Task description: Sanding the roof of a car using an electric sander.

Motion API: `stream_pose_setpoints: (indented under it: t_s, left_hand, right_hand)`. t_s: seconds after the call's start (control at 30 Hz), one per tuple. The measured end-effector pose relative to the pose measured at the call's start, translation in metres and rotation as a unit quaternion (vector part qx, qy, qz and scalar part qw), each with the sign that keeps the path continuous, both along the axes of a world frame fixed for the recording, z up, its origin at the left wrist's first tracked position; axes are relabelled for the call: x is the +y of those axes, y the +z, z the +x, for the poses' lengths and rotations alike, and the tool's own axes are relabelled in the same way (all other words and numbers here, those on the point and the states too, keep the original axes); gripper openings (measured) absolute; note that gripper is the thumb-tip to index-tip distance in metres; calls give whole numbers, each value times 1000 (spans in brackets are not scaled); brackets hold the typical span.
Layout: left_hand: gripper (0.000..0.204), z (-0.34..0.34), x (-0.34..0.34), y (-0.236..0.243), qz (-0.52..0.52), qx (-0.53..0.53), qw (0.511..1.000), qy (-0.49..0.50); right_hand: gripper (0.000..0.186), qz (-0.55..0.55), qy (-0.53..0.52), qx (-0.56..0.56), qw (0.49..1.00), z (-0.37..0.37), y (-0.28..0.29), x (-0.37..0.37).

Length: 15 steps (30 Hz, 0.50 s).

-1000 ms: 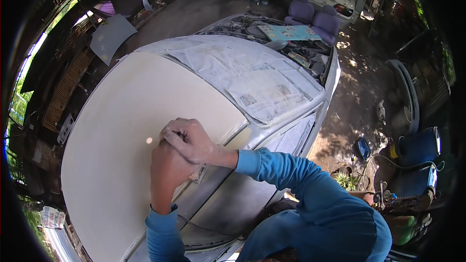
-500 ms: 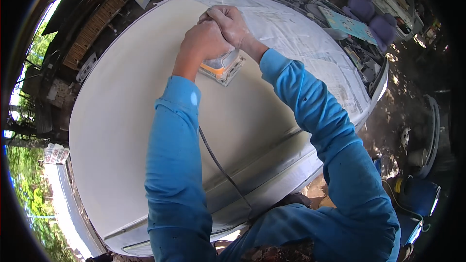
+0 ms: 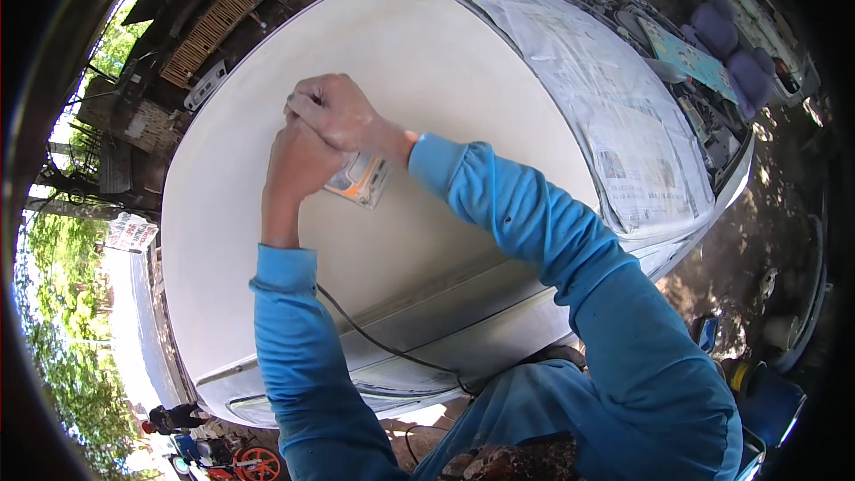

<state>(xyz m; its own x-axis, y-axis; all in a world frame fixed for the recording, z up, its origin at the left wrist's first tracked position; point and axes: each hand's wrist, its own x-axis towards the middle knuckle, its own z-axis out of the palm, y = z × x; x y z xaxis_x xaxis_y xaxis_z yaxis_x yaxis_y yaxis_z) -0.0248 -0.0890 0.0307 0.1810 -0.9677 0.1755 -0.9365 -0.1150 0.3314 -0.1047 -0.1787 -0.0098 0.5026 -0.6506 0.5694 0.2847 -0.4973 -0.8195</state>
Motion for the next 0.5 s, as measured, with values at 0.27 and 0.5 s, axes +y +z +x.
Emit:
stream_pose_setpoints:
  t_s: [0.27,0.5]
  left_hand:
    - [26,-93,81,-4,-57,-4,986,-155]
    - [27,-175,16,-23,-50,-2,948,-315]
  right_hand:
    - [22,-36,-66,-26,997,-115,-12,94]
    - [32,8,-153,-44,987,-220,-26,65]
